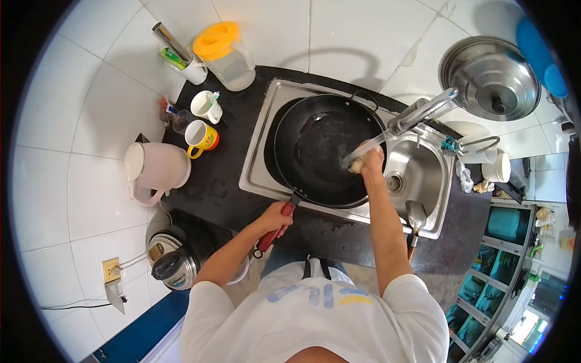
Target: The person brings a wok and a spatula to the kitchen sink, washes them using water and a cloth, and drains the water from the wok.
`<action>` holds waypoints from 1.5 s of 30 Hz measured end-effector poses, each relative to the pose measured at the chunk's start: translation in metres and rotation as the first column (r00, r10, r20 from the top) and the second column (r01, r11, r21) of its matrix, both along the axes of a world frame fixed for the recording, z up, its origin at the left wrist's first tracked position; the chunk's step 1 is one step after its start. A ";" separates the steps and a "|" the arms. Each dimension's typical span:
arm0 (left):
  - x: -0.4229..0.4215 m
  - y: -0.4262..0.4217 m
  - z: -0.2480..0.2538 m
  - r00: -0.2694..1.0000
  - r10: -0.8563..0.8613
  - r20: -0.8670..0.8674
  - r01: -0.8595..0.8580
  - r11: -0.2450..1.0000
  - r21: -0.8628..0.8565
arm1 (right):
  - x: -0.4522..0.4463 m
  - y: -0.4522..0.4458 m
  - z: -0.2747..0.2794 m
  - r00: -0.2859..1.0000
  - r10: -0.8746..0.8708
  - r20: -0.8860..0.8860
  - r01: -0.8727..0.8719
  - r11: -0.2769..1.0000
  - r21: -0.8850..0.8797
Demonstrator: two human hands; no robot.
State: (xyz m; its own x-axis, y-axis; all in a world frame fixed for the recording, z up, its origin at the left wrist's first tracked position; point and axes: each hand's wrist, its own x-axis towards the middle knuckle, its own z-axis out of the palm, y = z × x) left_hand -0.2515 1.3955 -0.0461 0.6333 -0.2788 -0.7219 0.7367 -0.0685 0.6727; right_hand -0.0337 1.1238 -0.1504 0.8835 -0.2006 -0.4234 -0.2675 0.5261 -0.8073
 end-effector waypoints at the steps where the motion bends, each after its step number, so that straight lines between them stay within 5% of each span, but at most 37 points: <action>1: 0.000 0.000 0.000 1.000 0.000 -0.009 0.000 1.000 0.002 | 0.001 0.000 0.000 1.000 -0.002 0.011 0.003 0.997 -0.071; 8: 0.002 0.002 0.000 1.000 -0.006 -0.003 0.006 1.000 -0.010 | -0.013 -0.003 0.015 0.917 0.386 -0.102 -0.397 0.856 -0.330; 12: 0.002 0.003 -0.001 1.000 -0.013 -0.011 0.013 0.999 -0.031 | -0.022 -0.043 0.070 0.940 0.332 -0.078 -0.336 0.864 -0.374; 14: 0.003 0.005 -0.002 1.000 -0.011 -0.024 0.010 0.999 -0.044 | -0.020 -0.071 0.094 0.973 0.172 -0.153 -0.211 0.930 -0.302; 17: 0.001 0.007 -0.006 0.999 0.000 -0.037 -0.002 0.999 -0.055 | -0.001 -0.132 0.080 0.960 0.232 -0.157 -0.245 0.967 -0.068; 30: 0.002 0.008 -0.006 0.997 -0.021 -0.074 0.015 0.996 -0.083 | -0.002 -0.120 0.098 0.983 0.134 -0.123 -0.124 0.989 0.082; 36: -0.001 0.004 0.007 0.946 0.050 -0.320 -0.180 0.903 -0.390 | 0.001 -0.130 0.097 0.983 0.149 -0.107 -0.136 0.984 0.115; 42: -0.014 -0.014 0.016 0.969 0.168 -0.182 -0.212 0.942 -0.260 | -0.005 -0.145 0.087 0.968 0.219 -0.122 -0.205 0.972 0.113; 45: -0.015 -0.020 0.036 0.979 0.190 -0.079 -0.193 0.981 -0.030 | -0.007 -0.147 0.090 0.964 0.238 -0.116 -0.225 0.968 0.113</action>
State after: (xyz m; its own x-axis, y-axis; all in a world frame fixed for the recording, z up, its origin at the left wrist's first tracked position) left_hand -0.2670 1.3757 -0.0106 0.6221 -0.1853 -0.7607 0.7821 0.1028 0.6146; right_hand -0.0407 0.9767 -0.0605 0.8380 0.0510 -0.5432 -0.4888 0.5124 -0.7061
